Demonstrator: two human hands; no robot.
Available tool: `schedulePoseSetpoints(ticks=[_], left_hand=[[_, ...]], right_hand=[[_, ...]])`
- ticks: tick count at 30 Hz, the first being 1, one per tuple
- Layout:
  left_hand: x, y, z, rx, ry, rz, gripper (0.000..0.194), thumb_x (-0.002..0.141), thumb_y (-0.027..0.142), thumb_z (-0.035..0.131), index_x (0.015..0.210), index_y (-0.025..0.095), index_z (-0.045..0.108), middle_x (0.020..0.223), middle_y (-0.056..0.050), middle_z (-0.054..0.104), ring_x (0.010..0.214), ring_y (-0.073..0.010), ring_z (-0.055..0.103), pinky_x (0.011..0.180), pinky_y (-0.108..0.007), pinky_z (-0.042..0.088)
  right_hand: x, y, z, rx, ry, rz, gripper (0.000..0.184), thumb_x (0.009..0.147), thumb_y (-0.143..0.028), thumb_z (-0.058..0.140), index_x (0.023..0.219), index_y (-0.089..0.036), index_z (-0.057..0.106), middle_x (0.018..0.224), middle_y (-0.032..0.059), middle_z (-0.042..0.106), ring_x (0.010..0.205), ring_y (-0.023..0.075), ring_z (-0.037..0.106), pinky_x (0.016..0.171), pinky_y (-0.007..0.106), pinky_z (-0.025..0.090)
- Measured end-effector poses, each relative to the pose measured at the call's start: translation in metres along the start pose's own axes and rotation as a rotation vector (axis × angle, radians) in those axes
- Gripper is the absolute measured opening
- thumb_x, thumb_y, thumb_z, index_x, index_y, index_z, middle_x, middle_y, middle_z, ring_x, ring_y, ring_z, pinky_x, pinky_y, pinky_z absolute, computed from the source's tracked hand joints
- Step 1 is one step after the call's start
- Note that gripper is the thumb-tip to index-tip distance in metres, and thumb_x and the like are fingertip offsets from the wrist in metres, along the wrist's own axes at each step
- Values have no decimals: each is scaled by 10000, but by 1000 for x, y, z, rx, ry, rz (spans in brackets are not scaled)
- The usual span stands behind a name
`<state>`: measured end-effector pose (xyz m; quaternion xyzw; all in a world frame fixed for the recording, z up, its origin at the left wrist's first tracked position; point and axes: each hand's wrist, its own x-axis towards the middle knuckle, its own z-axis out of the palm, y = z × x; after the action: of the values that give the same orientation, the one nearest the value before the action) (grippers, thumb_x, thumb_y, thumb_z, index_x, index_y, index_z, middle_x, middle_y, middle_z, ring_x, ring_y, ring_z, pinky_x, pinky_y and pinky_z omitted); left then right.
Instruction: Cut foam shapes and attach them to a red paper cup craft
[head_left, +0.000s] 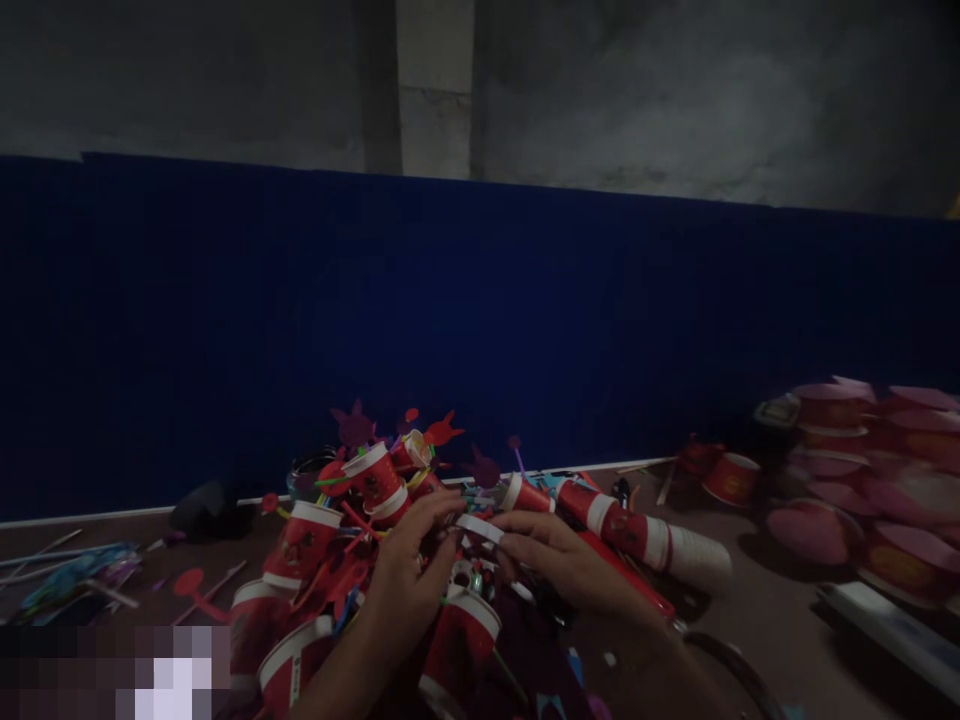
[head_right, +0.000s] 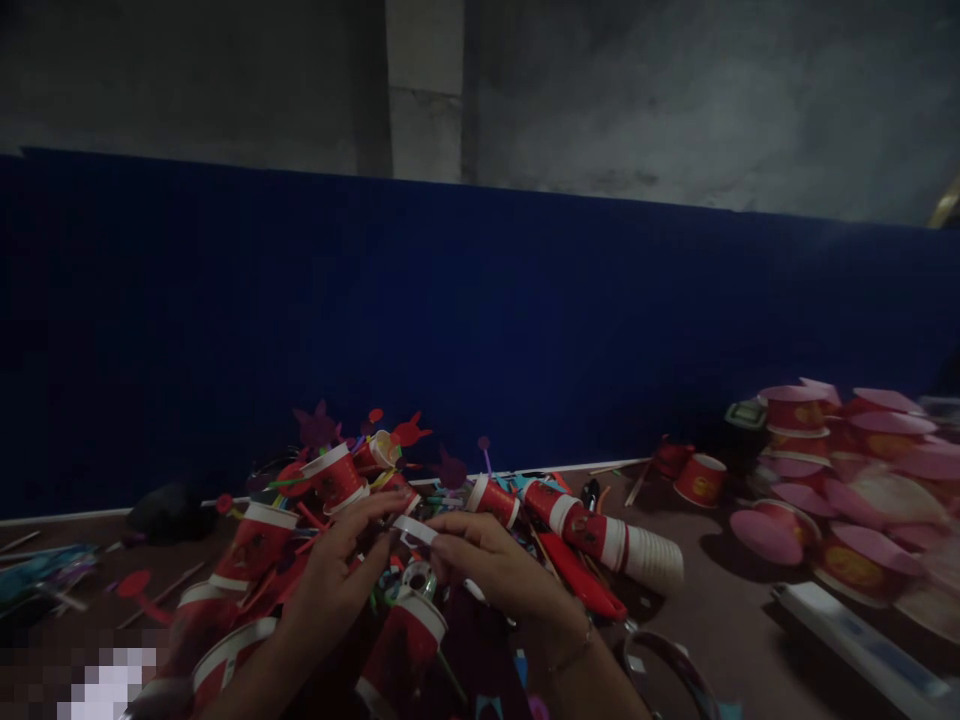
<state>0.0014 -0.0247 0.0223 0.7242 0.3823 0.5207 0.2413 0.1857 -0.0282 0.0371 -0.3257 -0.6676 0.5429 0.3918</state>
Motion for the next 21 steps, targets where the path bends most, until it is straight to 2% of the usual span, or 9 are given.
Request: schedulePoseSetpoints(ticks=[3, 6, 9, 12, 14, 18, 20, 21], left_hand=[[-3, -2, 2, 101, 46, 58, 331, 783, 200, 533, 1112, 231, 563, 1166, -87, 557, 923, -200, 582, 798, -343, 480], [-8, -6, 6, 218, 70, 151, 256, 771, 223, 572, 1022, 224, 619, 1045, -80, 596, 925, -208, 575, 796, -349, 479], [-10, -10, 9, 291, 122, 250, 199, 784, 189, 560, 963, 220, 641, 956, -73, 621, 896, -201, 581, 770, -335, 481], [-11, -10, 10, 288, 134, 279, 169, 786, 154, 551, 921, 209, 638, 904, -66, 635, 866, -191, 582, 761, -324, 474], [-10, -7, 10, 238, 122, 237, 135, 787, 149, 541, 872, 204, 630, 866, -59, 633, 838, -185, 583, 745, -317, 472], [-7, 0, 9, 68, 63, 50, 71, 762, 160, 542, 730, 191, 597, 794, -32, 616, 747, -164, 586, 667, -276, 470], [-6, 2, 9, -27, 55, -48, 36, 750, 173, 553, 771, 188, 578, 776, -18, 612, 717, -154, 588, 649, -264, 473], [-5, 2, 9, -60, 60, -87, 92, 747, 178, 558, 837, 189, 569, 785, -15, 613, 718, -153, 591, 655, -267, 477]], right_hand=[[3, 3, 5, -210, 75, -44, 207, 844, -315, 510, 910, -177, 650, 651, -19, 548, 616, 121, 499, 590, 230, 407], [7, 8, 12, -364, 120, -109, 209, 855, -308, 487, 827, -179, 649, 657, -2, 579, 670, 153, 534, 634, 257, 434], [9, 10, 16, -455, 172, -137, 240, 870, -310, 458, 786, -182, 643, 644, 0, 603, 639, 153, 542, 615, 260, 441], [7, 6, 18, -495, 184, -141, 230, 875, -293, 454, 798, -189, 644, 666, -3, 622, 621, 144, 544, 584, 248, 433], [6, 3, 19, -511, 171, -146, 225, 878, -282, 450, 810, -198, 647, 667, -5, 626, 620, 145, 547, 576, 247, 431], [8, 1, 19, -586, 162, -199, 241, 880, -275, 439, 816, -205, 661, 647, 7, 630, 658, 171, 572, 651, 283, 455], [9, 4, 18, -645, 187, -206, 241, 881, -272, 435, 827, -208, 661, 679, 18, 647, 702, 185, 588, 694, 299, 457], [8, 6, 18, -675, 206, -203, 237, 881, -270, 433, 839, -211, 658, 722, 26, 660, 735, 192, 594, 711, 304, 456]])
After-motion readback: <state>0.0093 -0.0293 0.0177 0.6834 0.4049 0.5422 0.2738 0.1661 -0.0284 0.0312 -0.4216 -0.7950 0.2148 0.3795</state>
